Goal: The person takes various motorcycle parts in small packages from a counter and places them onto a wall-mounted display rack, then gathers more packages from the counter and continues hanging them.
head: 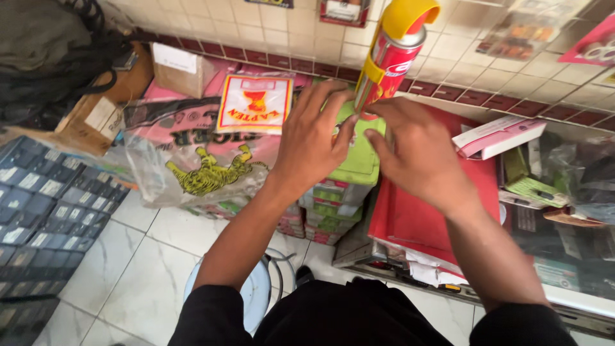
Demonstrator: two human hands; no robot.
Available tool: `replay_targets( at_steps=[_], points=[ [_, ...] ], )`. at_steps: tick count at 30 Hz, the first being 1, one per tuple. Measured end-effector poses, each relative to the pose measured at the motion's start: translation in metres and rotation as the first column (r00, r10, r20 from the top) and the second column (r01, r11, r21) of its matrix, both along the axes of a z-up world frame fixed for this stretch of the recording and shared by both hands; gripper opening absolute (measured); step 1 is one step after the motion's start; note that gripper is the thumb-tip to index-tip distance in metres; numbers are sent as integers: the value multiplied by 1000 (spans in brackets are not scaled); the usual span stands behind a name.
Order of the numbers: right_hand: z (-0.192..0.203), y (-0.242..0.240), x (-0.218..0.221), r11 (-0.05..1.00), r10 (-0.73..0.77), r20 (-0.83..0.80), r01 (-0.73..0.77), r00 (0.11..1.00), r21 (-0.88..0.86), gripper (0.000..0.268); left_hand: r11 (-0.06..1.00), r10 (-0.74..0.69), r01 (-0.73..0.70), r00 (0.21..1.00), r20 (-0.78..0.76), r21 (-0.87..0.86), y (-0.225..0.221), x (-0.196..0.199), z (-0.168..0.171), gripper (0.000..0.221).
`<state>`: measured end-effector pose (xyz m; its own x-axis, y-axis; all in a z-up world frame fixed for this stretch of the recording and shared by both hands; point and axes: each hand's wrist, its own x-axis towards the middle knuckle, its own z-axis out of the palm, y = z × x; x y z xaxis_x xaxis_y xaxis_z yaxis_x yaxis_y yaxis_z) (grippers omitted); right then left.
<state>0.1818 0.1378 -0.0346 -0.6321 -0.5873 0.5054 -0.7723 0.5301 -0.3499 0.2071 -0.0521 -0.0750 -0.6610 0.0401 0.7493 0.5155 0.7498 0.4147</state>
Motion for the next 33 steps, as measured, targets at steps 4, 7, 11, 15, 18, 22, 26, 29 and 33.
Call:
replay_targets(
  at_steps=[4, 7, 11, 15, 18, 22, 26, 29, 33],
  points=[
    [-12, -20, 12, 996, 54, 38, -56, 998, 68, 38, 993, 110, -109, 994, 20, -53, -10, 18, -14, 33],
    [-24, -30, 21, 991, 115, 45, -118, 992, 66, 43, 979, 179, -175, 983, 36, -103, -15, 33, -21, 35],
    [-40, -26, 37, 985, 158, 33, -160, 987, 59, 49, 957, 263, -252, 963, 64, -143, -12, 55, -32, 39],
    [-49, -8, 55, 975, 217, 143, -221, 966, 19, 57, 918, 372, -354, 925, 77, -181, 7, 85, -43, 43],
    [-57, 6, 66, 965, 253, 160, -260, 954, 24, 61, 883, 448, -424, 890, 91, -201, 23, 107, -51, 47],
    [-72, 25, 75, 943, 317, 118, -326, 941, 64, 62, 821, 558, -528, 823, 106, -218, 55, 132, -61, 47],
    [-87, 53, 88, 906, 417, 129, -423, 900, 20, 64, 759, 648, -606, 741, 179, -237, 98, 162, -72, 48],
    [-103, 67, 101, 855, 517, 95, -518, 851, -19, 62, 684, 728, -688, 664, 170, -243, 129, 189, -86, 49],
    [-115, 74, 132, 779, 621, 185, -625, 761, -44, 59, 580, 815, -765, 536, 220, -282, 158, 240, -95, 51]
  ],
)
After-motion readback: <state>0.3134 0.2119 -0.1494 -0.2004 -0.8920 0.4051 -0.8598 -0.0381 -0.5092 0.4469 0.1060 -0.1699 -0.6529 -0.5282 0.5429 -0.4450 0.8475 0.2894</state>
